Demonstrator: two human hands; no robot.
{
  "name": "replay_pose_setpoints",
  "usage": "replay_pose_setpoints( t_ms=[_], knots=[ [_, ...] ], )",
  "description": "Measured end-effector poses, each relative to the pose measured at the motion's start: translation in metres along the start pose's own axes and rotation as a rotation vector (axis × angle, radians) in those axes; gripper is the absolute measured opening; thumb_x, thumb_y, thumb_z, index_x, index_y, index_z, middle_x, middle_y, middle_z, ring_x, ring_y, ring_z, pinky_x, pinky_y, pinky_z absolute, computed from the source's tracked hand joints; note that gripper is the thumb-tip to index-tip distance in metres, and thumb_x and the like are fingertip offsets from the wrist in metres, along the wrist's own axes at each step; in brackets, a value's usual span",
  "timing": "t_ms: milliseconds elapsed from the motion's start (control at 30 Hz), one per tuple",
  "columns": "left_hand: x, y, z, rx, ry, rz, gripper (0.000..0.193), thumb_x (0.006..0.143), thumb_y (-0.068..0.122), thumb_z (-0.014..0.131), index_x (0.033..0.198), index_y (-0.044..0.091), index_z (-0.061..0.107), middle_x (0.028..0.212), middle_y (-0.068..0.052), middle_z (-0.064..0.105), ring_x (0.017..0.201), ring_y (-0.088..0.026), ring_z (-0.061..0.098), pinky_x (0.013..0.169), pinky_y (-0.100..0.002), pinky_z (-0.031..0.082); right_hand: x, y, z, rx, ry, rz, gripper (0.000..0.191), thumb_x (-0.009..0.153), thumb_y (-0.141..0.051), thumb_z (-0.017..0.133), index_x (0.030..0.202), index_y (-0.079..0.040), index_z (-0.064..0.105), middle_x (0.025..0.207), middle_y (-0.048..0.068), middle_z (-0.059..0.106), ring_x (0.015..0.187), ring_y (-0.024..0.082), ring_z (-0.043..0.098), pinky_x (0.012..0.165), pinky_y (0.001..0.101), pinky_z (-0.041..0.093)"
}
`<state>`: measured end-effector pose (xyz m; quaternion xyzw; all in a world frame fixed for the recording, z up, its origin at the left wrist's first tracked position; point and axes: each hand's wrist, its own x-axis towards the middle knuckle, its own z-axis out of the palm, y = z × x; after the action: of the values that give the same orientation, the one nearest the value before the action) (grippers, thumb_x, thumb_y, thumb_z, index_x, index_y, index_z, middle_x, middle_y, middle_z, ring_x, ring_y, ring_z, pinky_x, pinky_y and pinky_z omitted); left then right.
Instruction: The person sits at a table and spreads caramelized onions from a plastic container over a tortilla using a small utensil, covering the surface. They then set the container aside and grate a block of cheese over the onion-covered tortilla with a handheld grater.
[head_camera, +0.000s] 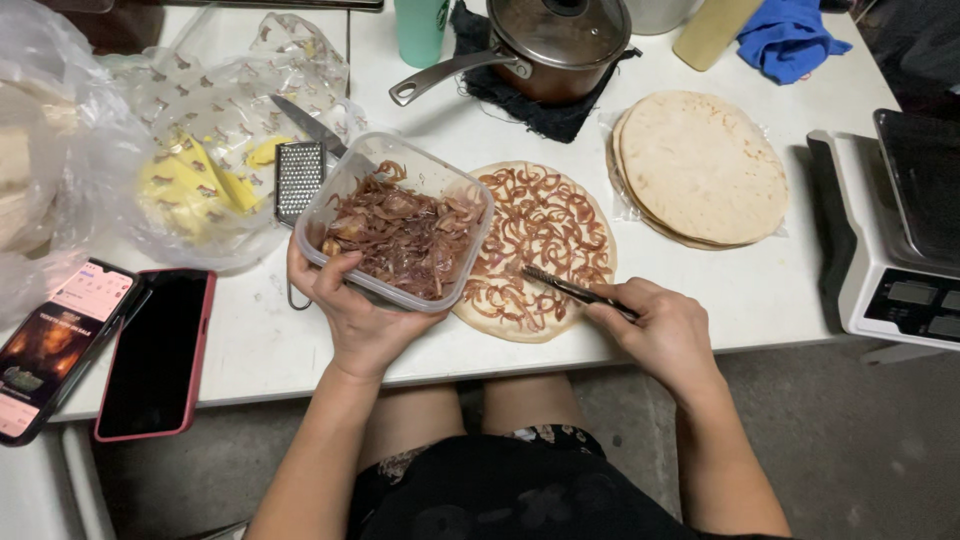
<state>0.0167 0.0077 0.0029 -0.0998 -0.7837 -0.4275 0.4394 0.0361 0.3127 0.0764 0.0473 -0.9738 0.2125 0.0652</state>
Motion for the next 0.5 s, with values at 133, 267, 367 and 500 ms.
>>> replay_pose_setpoints(
  t_ms=[133, 267, 367, 500],
  knots=[
    [0.000, 0.002, 0.000, 0.058, 0.001, 0.029, 0.117, 0.055, 0.038, 0.108, 0.133, 0.021, 0.023, 0.153, -0.023, 0.016, 0.151, -0.042, 0.020, 0.130, -0.057, 0.031, 0.002, 0.000, -0.001, -0.009, -0.009, 0.039, 0.030, 0.080, -0.036, 0.080, 0.104, -0.018, 0.082, 0.081, 0.005, 0.074, 0.062, 0.023, 0.068, 0.062, 0.0356, 0.054],
    [0.001, 0.003, -0.001, 0.068, -0.003, 0.028, 0.117, 0.053, 0.037, 0.108, 0.132, 0.021, 0.024, 0.152, -0.022, 0.017, 0.150, -0.042, 0.020, 0.129, -0.057, 0.032, 0.009, -0.006, 0.012, 0.072, 0.060, -0.108, 0.028, 0.082, -0.034, 0.079, 0.103, -0.017, 0.081, 0.090, 0.004, 0.077, 0.065, 0.022, 0.070, 0.062, 0.0339, 0.054],
    [0.002, 0.002, -0.001, 0.049, -0.011, 0.028, 0.117, 0.054, 0.038, 0.108, 0.132, 0.021, 0.023, 0.152, -0.021, 0.016, 0.151, -0.041, 0.019, 0.130, -0.057, 0.033, 0.010, -0.007, 0.013, 0.073, 0.056, -0.079, 0.028, 0.083, -0.033, 0.078, 0.106, -0.017, 0.081, 0.089, 0.004, 0.076, 0.067, 0.023, 0.070, 0.064, 0.0335, 0.055],
    [0.002, 0.002, -0.001, 0.012, -0.020, 0.017, 0.117, 0.055, 0.037, 0.108, 0.133, 0.021, 0.023, 0.151, -0.019, 0.015, 0.152, -0.041, 0.020, 0.131, -0.055, 0.034, 0.008, -0.005, 0.007, 0.050, 0.010, 0.032, 0.030, 0.081, -0.035, 0.079, 0.107, -0.018, 0.081, 0.082, 0.005, 0.074, 0.065, 0.022, 0.068, 0.063, 0.0347, 0.053]
  ],
)
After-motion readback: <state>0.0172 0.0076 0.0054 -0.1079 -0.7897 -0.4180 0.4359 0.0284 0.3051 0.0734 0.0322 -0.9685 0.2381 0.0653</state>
